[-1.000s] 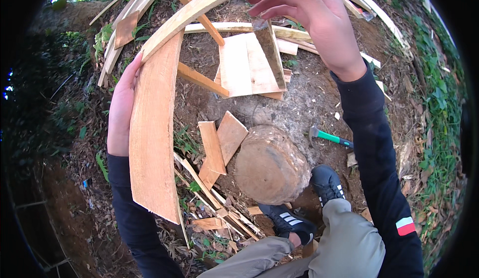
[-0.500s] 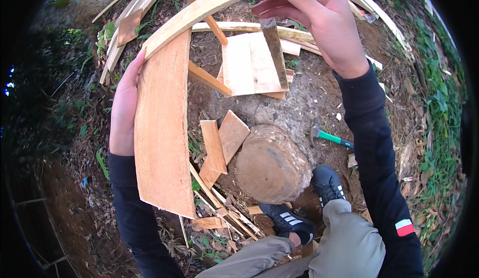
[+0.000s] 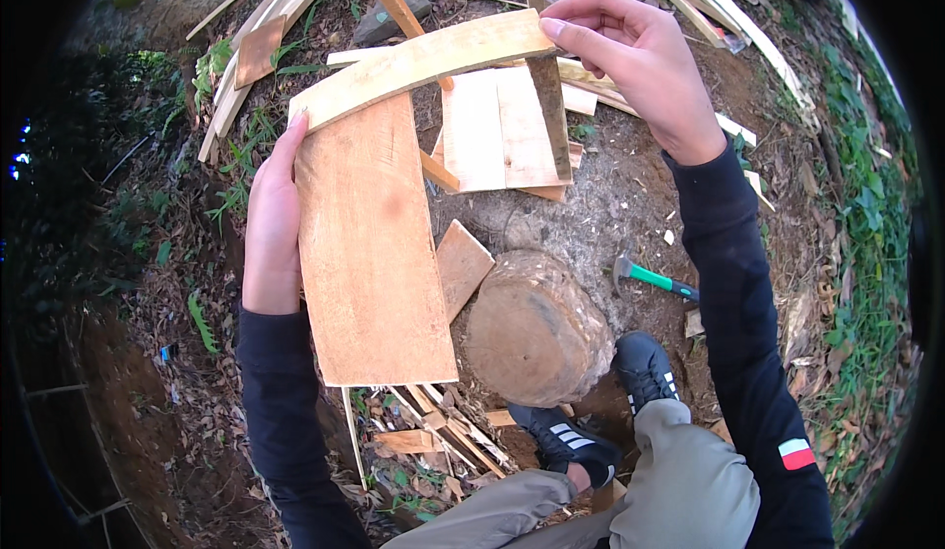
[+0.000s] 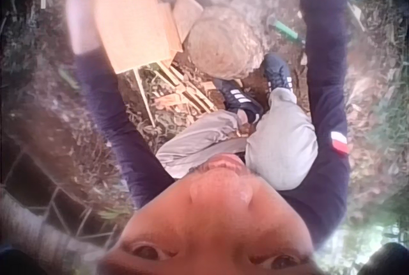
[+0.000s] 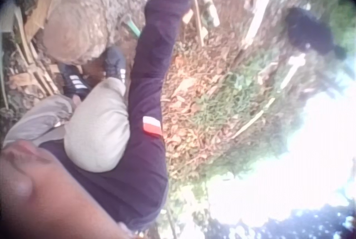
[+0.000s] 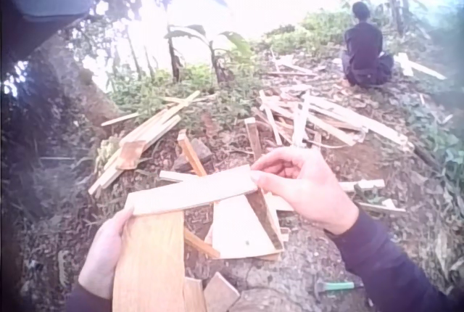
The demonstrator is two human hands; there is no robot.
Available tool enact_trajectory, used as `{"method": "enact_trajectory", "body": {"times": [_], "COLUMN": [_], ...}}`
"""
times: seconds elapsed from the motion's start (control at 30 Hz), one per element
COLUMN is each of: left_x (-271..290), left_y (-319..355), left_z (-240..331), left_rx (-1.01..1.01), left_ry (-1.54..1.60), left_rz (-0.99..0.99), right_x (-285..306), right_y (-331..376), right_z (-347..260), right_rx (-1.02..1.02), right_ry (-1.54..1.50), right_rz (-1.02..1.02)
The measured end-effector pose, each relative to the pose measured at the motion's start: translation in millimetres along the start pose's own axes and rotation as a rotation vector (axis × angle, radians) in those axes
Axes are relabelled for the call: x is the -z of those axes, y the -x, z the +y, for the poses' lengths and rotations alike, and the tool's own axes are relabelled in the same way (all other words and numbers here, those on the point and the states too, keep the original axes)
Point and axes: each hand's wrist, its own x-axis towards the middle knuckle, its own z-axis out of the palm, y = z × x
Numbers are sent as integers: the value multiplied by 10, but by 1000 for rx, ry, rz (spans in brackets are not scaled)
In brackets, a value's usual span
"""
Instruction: The person hammers nails into wooden planks using a hammer, repeatedly positioning and striking nails to secure the pieces. The person also picks up and places wooden planks on a log and nearby ground.
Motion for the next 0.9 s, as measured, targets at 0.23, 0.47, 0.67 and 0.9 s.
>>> {"method": "enact_trajectory", "body": {"times": [0.23,0.47,0.67,0.9], "left_x": [-58,-80,-66,-87], "left_y": [-76,-137,-124,-181], "left_z": [-18,-32,-58,-67], "left_rx": [-3,-19,-5,9], "left_ry": [-48,-119,-52,-48], "left_rz": [-27,-3,-22,-36], "right_x": [27,66,119,199], "right_y": [41,25,-20,-75], "right_z": [14,52,7,37], "right_rx": [-126,-297,-218,-256], "right_ry": [-185,-291,-410,-525], "right_rz": [-34,-99,-123,-144]}}
